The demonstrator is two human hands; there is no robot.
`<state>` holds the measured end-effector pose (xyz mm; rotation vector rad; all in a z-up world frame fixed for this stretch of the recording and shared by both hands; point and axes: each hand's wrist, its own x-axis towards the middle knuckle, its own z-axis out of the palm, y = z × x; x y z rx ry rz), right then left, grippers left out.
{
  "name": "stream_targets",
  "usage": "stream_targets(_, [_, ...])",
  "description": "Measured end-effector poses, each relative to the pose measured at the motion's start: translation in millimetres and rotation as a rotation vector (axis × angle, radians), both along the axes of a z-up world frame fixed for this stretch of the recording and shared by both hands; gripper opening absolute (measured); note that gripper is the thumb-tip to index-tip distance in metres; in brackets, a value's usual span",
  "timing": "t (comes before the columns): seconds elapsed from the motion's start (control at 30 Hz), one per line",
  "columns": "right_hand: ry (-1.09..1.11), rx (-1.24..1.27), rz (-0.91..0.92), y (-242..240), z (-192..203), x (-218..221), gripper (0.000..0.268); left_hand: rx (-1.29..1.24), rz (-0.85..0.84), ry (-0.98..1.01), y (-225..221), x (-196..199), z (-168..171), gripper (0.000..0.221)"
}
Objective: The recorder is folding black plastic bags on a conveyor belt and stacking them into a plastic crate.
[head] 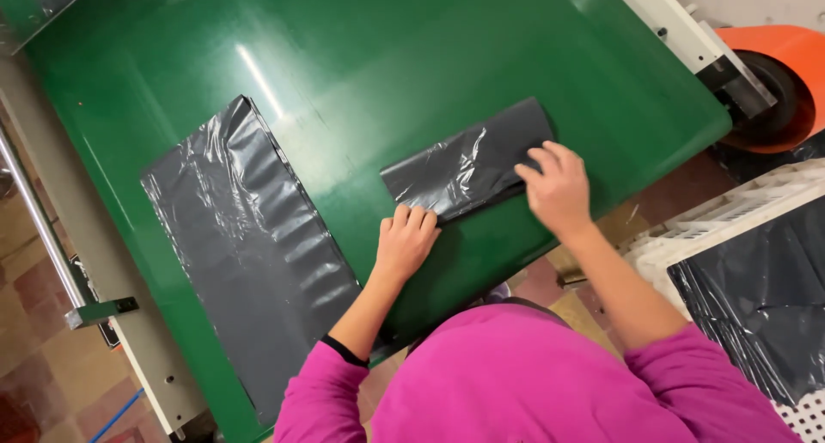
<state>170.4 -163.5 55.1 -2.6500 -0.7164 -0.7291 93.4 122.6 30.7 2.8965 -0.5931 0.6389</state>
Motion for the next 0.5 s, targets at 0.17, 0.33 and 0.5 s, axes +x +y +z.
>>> stream_targets(0.17, [0.130, 0.104, 0.363, 51.1, -1.9, -39.7, 0.034, 0.176, -0.143, 0.095, -1.2, 11.5, -8.5, 0.015])
stream_targets(0.33, [0.246, 0.180, 0.399, 40.5, -50.6, -69.5, 0.028, 0.030, -0.464, 0.423, -28.5, 44.8, 30.9, 0.015])
stream_targets(0.5, [0.909, 0.730, 0.066, 8.4, -78.2, -72.6, 0.023, -0.826, -0.401, 1.364, -18.6, 142.3, -69.9, 0.061])
